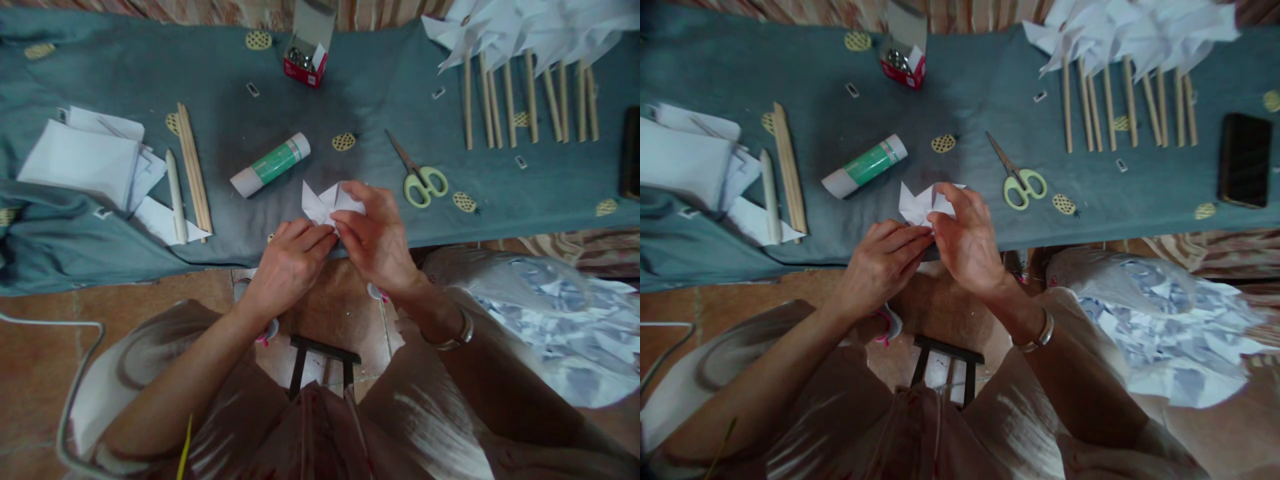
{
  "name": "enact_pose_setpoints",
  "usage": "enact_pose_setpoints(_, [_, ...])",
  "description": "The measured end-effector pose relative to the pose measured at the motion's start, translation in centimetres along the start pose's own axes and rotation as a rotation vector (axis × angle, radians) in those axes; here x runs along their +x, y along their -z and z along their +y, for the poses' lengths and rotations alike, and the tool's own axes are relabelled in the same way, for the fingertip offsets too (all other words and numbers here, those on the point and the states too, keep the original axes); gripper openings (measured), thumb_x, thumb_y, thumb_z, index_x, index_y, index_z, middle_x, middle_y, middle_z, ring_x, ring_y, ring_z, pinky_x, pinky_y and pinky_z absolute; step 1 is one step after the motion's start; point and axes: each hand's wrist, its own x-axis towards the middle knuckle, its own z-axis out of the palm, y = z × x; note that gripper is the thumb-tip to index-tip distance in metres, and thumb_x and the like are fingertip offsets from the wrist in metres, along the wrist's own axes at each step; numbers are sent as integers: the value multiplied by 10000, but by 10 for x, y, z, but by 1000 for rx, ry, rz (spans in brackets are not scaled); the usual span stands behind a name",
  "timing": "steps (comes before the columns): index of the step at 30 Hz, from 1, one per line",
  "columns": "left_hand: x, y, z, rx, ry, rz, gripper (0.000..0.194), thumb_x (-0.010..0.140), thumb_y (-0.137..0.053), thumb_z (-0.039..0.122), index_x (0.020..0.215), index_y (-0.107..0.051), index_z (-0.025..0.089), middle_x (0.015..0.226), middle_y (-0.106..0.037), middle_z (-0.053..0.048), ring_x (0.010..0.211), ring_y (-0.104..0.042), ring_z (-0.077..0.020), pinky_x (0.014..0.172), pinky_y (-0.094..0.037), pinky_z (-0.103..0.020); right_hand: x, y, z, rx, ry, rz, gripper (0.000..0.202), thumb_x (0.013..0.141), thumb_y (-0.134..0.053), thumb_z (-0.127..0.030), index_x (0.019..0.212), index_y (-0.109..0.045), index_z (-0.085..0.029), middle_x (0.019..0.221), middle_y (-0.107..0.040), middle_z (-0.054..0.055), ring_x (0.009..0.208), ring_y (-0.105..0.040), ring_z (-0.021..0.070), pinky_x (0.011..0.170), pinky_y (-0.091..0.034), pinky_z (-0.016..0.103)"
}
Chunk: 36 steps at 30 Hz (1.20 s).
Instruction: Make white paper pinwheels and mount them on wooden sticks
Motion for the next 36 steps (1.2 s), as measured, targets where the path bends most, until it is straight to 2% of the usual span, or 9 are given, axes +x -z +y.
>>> enact_pose_setpoints(5, [0, 0, 0, 1, 3, -23, 264, 1003, -468, 211, 1129, -689, 143, 1100, -732, -108, 955, -592, -242, 755, -452, -381, -2, 0, -2, -76, 40, -46, 170, 917, -505, -198, 952, -667, -239, 1405, -562, 121, 1241, -522, 328, 1018, -438, 529])
enact_pose_setpoints(12, [3, 1, 2, 22, -6, -17, 228, 995, -491, 194, 1084, -683, 112, 1052, -734, -95, 888, -578, -234, 720, -434, -376, -11, -8, -2, -245, 182, 27, 233, 968, -414, -244, 1087, -614, -234, 1365, -603, 124, 1202, -542, 278, 862, -472, 447])
enact_pose_setpoints(25, [2, 1, 6, 72, -12, 21, 195, 970, -519, 153, 1077, -669, 90, 1108, -724, -111, 911, -585, -231, 733, -449, -364, -6, -14, 1, -188, 115, 57, 246, 974, -420, -203, 984, -664, -230, 1424, -555, 97, 1286, -466, 263, 953, -426, 460])
enact_pose_setpoints(36, [4, 2, 9, 117, 6, -44, 193, 979, -490, 161, 1091, -636, 105, 1134, -711, -116, 947, -589, -228, 781, -470, -360, -4, -11, -3, -180, 69, 17, 316, 910, -437, -107, 971, -738, -180, 1423, -564, 138, 1286, -480, 301, 987, -448, 479])
